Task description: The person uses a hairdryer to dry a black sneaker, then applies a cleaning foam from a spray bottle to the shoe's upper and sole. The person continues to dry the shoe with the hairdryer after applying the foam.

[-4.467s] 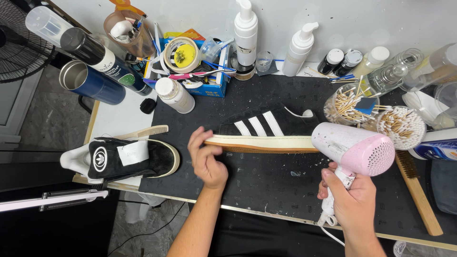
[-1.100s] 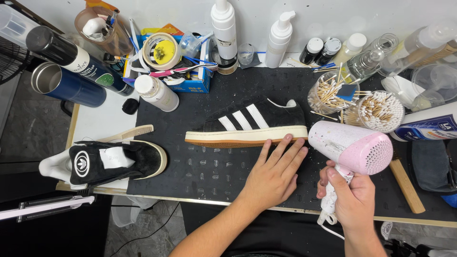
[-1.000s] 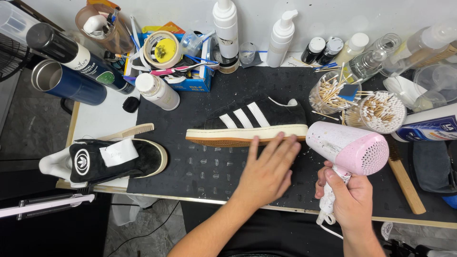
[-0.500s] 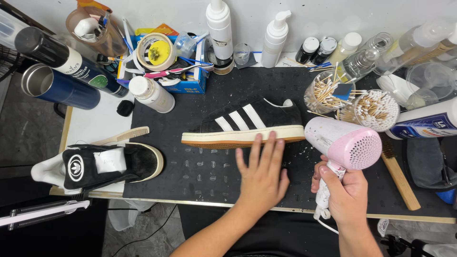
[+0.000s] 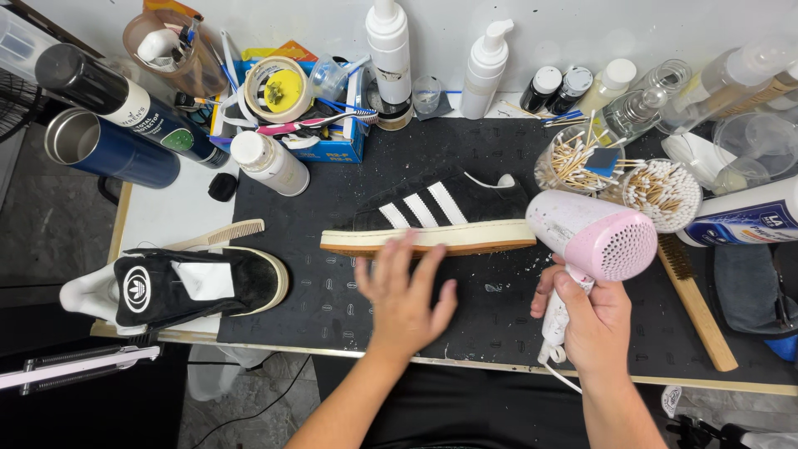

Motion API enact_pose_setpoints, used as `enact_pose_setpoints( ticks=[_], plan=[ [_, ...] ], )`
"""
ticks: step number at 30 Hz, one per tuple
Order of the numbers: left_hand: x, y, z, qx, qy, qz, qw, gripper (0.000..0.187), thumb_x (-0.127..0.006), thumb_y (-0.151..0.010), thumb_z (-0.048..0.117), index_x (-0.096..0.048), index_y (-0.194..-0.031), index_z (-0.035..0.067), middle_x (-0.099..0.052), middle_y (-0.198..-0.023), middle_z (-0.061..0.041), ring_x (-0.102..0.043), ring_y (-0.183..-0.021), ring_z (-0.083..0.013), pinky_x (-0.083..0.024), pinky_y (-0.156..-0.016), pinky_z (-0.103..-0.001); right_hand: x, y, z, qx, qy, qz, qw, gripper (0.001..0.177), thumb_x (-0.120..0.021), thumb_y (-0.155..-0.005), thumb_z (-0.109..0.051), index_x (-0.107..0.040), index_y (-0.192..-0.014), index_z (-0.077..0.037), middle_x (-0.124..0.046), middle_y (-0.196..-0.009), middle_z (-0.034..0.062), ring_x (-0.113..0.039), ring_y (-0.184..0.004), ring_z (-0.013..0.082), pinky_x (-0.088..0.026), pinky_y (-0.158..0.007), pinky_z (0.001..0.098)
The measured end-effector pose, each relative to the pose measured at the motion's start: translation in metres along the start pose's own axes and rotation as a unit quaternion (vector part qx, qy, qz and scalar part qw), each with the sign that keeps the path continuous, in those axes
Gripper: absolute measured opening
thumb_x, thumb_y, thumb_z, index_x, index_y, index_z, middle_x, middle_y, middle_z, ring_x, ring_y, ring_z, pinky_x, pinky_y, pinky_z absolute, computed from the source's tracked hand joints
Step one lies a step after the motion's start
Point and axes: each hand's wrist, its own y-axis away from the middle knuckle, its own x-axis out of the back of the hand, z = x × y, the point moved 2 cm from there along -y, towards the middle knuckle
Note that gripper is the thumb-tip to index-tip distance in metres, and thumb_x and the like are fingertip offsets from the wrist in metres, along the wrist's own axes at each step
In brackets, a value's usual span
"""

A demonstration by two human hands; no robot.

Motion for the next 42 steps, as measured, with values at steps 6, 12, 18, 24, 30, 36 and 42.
enact_pose_setpoints(
  ticks=[6, 12, 18, 24, 30, 36, 42],
  plan=[
    [0.008, -0.001, -0.053, 0.134, 0.187, 0.142, 0.963, 0.077, -0.067, -0.103, 0.053, -0.037, -0.150, -0.001, -0.016, -0.163, -0.024, -0.016, -0.157, -0.0383, -0.018, -0.128, -0.054, -0.008, -0.010, 0.012, 0.011, -0.051, -0.036, 0.998, 0.022, -0.055, -0.103, -0.010, -0.059, -0.121, 0.002, -0.067, -0.110, 0.0119, -0.067, -0.088, 0.0211, -0.056, -0.072, 0.0355],
    [-0.009, -0.015, -0.079, 0.193, 0.286, 0.172, 0.923, 0.055, -0.050, -0.107, 0.050, -0.056, -0.133, 0.002, -0.043, -0.154, -0.019, -0.047, -0.143, -0.0326, -0.036, -0.123, -0.047, -0.013, -0.014, 0.023, 0.096, 0.064, -0.046, 0.992, 0.028, -0.058, -0.105, -0.011, -0.061, -0.130, 0.002, -0.065, -0.124, 0.0089, -0.058, -0.110, 0.0124, -0.045, -0.101, 0.0303],
    [-0.020, -0.007, -0.088, 0.184, 0.393, 0.202, 0.878, 0.050, -0.049, -0.109, 0.048, -0.059, -0.123, 0.001, -0.056, -0.140, -0.018, -0.056, -0.132, -0.0287, -0.042, -0.119, -0.044, -0.021, -0.023, 0.027, 0.154, 0.080, -0.049, 0.984, 0.023, -0.057, -0.107, -0.014, -0.064, -0.122, 0.002, -0.068, -0.119, 0.0095, -0.061, -0.113, 0.0149, -0.046, -0.105, 0.0321],
    [-0.021, -0.006, -0.090, 0.161, 0.426, 0.221, 0.862, 0.046, -0.048, -0.107, 0.043, -0.060, -0.119, 0.000, -0.061, -0.132, -0.018, -0.058, -0.126, -0.0266, -0.043, -0.116, -0.042, -0.019, -0.033, 0.021, 0.129, -0.001, -0.091, 0.987, 0.026, -0.053, -0.108, -0.015, -0.063, -0.117, 0.007, -0.067, -0.118, 0.0152, -0.062, -0.108, 0.0212, -0.048, -0.102, 0.0368],
    [-0.021, -0.007, -0.092, 0.173, 0.438, 0.216, 0.855, 0.043, -0.048, -0.106, 0.039, -0.061, -0.119, -0.001, -0.062, -0.129, -0.018, -0.060, -0.123, -0.0270, -0.045, -0.114, -0.042, -0.017, -0.056, 0.011, 0.092, -0.086, -0.162, 0.979, 0.028, -0.055, -0.106, -0.020, -0.061, -0.114, 0.006, -0.063, -0.109, 0.0174, -0.065, -0.086, 0.0253, -0.055, -0.075, 0.0378],
    [-0.021, -0.006, -0.094, 0.174, 0.435, 0.213, 0.857, 0.043, -0.047, -0.106, 0.038, -0.063, -0.118, 0.001, -0.064, -0.127, -0.016, -0.061, -0.122, -0.0263, -0.045, -0.114, -0.042, -0.018, -0.070, 0.024, 0.048, -0.104, -0.168, 0.979, 0.029, -0.059, -0.105, -0.019, -0.061, -0.116, 0.007, -0.064, -0.090, 0.0193, -0.064, -0.075, 0.0246, -0.057, -0.065, 0.0361],
    [-0.022, -0.004, -0.094, 0.181, 0.441, 0.211, 0.853, 0.041, -0.047, -0.106, 0.037, -0.064, -0.117, 0.001, -0.064, -0.127, -0.016, -0.062, -0.121, -0.0259, -0.046, -0.113, -0.041, -0.010, -0.073, 0.027, 0.006, -0.098, -0.175, 0.980, 0.030, -0.059, -0.103, -0.019, -0.065, -0.113, 0.008, -0.067, -0.087, 0.0214, -0.068, -0.068, 0.0255, -0.057, -0.061, 0.0339]
  ],
)
